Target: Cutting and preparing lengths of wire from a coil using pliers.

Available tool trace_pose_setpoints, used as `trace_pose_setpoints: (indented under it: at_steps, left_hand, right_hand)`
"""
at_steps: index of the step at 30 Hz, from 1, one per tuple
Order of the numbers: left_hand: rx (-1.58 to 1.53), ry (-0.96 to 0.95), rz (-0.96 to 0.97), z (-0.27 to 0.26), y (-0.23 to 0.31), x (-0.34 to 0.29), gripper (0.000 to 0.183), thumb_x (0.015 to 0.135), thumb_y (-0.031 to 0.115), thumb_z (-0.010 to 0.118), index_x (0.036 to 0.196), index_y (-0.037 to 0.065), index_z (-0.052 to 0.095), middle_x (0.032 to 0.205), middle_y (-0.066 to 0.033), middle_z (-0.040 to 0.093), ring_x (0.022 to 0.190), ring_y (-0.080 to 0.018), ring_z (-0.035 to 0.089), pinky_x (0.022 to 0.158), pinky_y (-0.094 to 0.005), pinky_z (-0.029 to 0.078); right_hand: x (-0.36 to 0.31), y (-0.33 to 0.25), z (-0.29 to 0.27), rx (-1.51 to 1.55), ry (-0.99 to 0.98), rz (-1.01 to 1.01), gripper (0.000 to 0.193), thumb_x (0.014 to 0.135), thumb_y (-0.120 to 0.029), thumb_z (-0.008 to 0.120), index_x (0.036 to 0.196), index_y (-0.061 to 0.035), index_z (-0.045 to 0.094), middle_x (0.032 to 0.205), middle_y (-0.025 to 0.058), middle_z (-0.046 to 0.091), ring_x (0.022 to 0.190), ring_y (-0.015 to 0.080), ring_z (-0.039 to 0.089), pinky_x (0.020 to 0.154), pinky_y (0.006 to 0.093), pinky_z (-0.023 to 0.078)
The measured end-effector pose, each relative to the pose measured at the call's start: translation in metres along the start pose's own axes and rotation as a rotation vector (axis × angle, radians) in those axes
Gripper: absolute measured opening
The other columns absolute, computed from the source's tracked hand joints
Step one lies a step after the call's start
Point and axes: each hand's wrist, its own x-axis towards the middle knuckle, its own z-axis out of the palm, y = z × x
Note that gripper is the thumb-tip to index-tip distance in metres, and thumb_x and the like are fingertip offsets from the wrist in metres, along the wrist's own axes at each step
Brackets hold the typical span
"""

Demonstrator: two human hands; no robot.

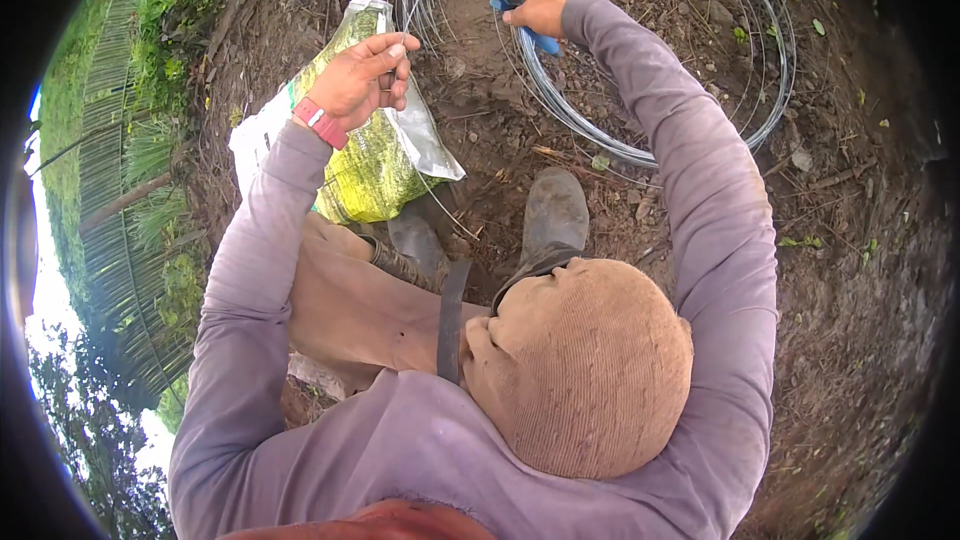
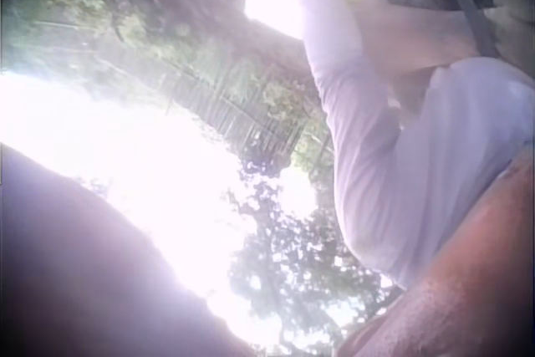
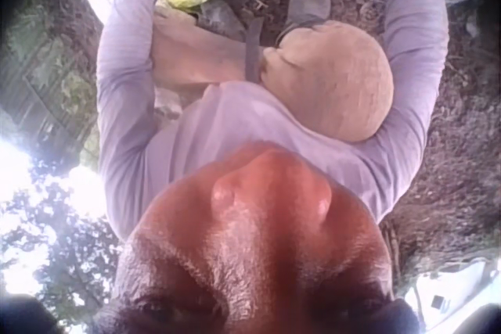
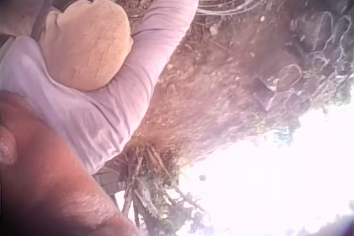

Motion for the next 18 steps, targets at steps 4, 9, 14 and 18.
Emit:
trace_pose_setpoints:
  at_steps: [4,9,14,18]
  left_hand:
    - [0.032,-0.046,-0.033,0.000,-0.002,0.004,0.021,0.094,0.020,0.049,0.110,0.007,0.053,0.074,0.0019,0.053,0.062,-0.0089,0.053,0.058,-0.0286,0.048]
    - [0.061,-0.055,-0.064,-0.002,-0.005,0.007,0.020,0.094,0.020,0.048,0.109,0.008,0.053,0.074,0.0028,0.053,0.061,-0.0086,0.053,0.059,-0.0286,0.049]
    - [0.145,-0.103,-0.041,-0.012,-0.008,0.009,0.023,0.094,0.023,0.050,0.112,0.008,0.053,0.075,0.0032,0.054,0.064,-0.0082,0.055,0.064,-0.0300,0.051]
    - [0.120,-0.121,-0.035,-0.011,-0.008,0.010,0.024,0.094,0.022,0.050,0.112,0.008,0.053,0.074,0.0026,0.054,0.064,-0.0079,0.055,0.063,-0.0295,0.052]
  right_hand:
    - [0.016,0.001,0.004,-0.070,-0.051,0.058,0.039,0.081,-0.037,0.057,0.090,0.0015,0.060,0.072,0.0151,0.061,0.064,0.0294,0.059,0.064,0.0402,0.045]
    - [0.021,-0.009,0.002,-0.156,0.064,0.018,0.043,0.082,-0.042,0.057,0.087,0.0003,0.063,0.069,0.0149,0.060,0.064,0.0280,0.059,0.064,0.0394,0.045]
    - [-0.004,-0.010,-0.002,-0.110,-0.098,0.274,0.041,0.079,-0.044,0.058,0.079,-0.0032,0.066,0.072,0.0160,0.064,0.069,0.0258,0.062,0.065,0.0381,0.046]
    - [-0.010,-0.008,-0.004,-0.039,-0.111,0.203,0.041,0.080,-0.043,0.057,0.085,-0.0035,0.066,0.077,0.0184,0.064,0.074,0.0288,0.062,0.069,0.0377,0.046]
